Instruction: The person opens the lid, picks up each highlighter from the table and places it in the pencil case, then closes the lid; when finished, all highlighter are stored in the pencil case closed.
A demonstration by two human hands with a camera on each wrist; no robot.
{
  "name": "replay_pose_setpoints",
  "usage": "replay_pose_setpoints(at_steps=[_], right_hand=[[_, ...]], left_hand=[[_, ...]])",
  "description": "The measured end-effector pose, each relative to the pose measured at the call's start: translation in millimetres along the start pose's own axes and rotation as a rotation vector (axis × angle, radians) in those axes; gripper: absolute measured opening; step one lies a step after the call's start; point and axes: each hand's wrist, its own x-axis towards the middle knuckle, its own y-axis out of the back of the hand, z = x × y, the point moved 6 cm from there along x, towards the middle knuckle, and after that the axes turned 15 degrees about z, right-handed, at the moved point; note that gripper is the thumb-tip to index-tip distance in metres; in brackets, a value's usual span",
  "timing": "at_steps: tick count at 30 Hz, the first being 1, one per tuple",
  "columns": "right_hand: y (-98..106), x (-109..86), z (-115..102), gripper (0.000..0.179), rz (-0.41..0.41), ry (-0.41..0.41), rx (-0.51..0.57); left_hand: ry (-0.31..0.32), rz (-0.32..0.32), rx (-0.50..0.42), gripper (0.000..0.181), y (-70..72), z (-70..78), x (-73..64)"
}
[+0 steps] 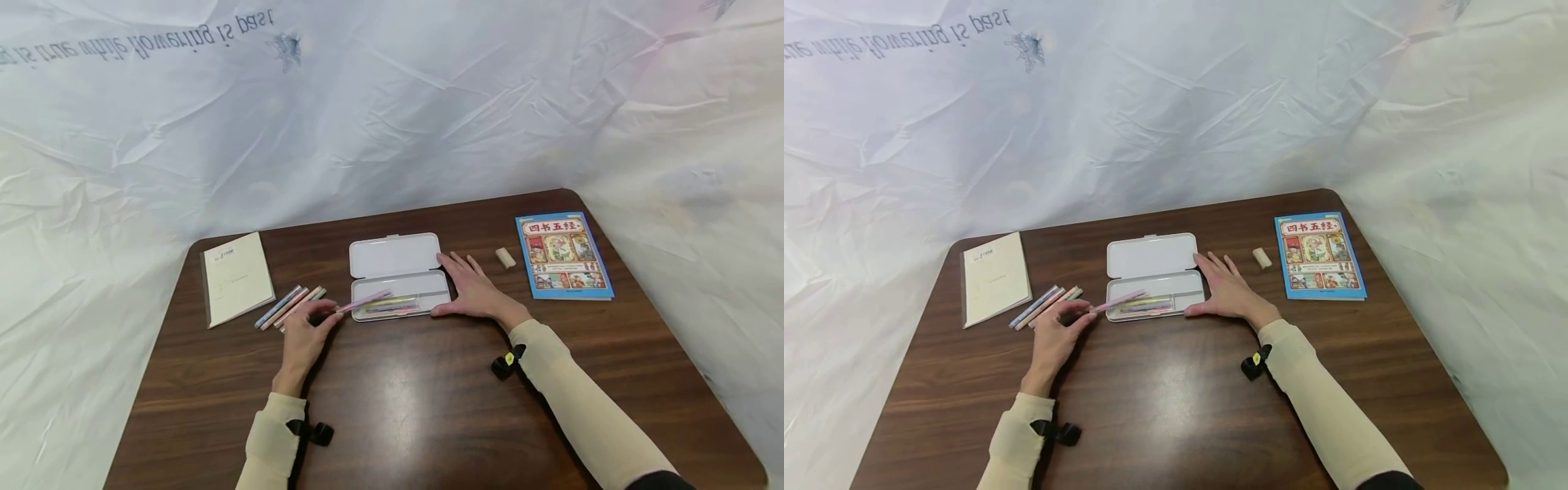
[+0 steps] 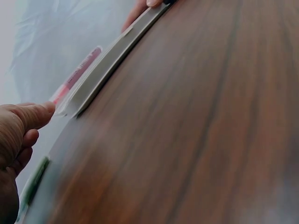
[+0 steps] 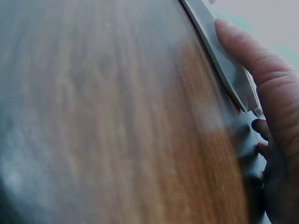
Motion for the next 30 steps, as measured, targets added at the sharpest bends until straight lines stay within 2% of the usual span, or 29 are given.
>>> replay_pose_setpoints(at_steps=[9,14,21,30], right_hand=[[1,0.9,-1,0.127,-0.001,0.003,-0.005],[2,0.2,-1,0.127,0.005,0.013,-0.004],[0,-0.6,-1,0.127,0.000,0.012,0.006],[-1,-0.1,1,0.128,0.011,0.011,0.003]], left_hand=[[-0.057,-0.057,0.035,0.022,-24.7,8.5,3.7],[-0.016,-0.078,0.028,0.021,-34.9,10.7,7.7],[-0.055,-0.107,0.051,0.022,-52.1,12.8,14.4],[-0.052,-0.167,0.025,0.020,-70.7,16.9,21.8]])
